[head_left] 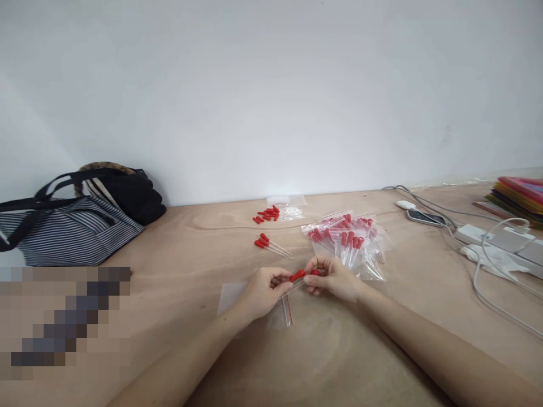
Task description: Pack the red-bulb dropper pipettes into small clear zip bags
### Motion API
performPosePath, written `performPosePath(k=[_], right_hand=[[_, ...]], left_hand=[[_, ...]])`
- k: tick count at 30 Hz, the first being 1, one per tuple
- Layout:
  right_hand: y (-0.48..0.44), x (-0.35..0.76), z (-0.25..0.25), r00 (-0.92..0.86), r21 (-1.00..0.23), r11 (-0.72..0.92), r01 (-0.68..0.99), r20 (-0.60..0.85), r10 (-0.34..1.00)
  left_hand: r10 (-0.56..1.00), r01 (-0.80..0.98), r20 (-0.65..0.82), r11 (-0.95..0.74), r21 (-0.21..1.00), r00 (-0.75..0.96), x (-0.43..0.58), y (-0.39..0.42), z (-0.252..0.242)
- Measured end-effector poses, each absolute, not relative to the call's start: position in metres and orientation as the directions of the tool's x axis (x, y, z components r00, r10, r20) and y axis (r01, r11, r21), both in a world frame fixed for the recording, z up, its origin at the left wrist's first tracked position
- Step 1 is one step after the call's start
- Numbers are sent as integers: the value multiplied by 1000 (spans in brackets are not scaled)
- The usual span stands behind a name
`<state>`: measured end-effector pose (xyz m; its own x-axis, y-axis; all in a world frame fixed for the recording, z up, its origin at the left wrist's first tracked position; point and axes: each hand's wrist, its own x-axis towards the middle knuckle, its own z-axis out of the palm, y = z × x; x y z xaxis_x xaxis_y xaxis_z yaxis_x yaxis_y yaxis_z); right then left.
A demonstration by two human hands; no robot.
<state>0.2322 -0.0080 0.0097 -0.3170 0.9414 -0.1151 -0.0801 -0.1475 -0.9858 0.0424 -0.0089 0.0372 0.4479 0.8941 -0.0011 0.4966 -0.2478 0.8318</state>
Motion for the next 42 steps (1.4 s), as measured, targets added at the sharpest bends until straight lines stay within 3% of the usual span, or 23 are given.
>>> performPosePath(k=[4,11,13,16,18,21,28,36,42], right_hand=[[-9,236,5,-353,-999,-26,-22,-17,936],[-13,234,7,-481,-985,14,174,-73,874],[-13,236,8,-451,-982,4,188,-82,889],[-13,246,10,-388,-978,-25,205,-105,916],[-13,257,10,-370,-976,-52,212,-129,920],[-14,270,10,-371,-981,-74,182,-138,918],[-21,279,8,-307,-986,-135,93,-158,939],[-25,281,9,-256,-942,-331,-62,-306,917],[-26,279,9,-220,-926,-374,-56,-354,909]], left_hand=[[911,525,-16,-222,822,411,45,-14,39],[886,505,-9,-256,824,464,47,-16,41],[870,551,54,-357,755,490,40,-16,42],[802,628,137,-549,551,581,25,-18,41],[783,677,87,-583,448,617,16,-20,36],[775,715,1,-583,385,631,11,-25,29],[790,737,-25,-559,379,612,18,-28,26],[789,706,33,-566,425,613,16,-27,21],[791,731,0,-565,383,612,16,-28,24]])
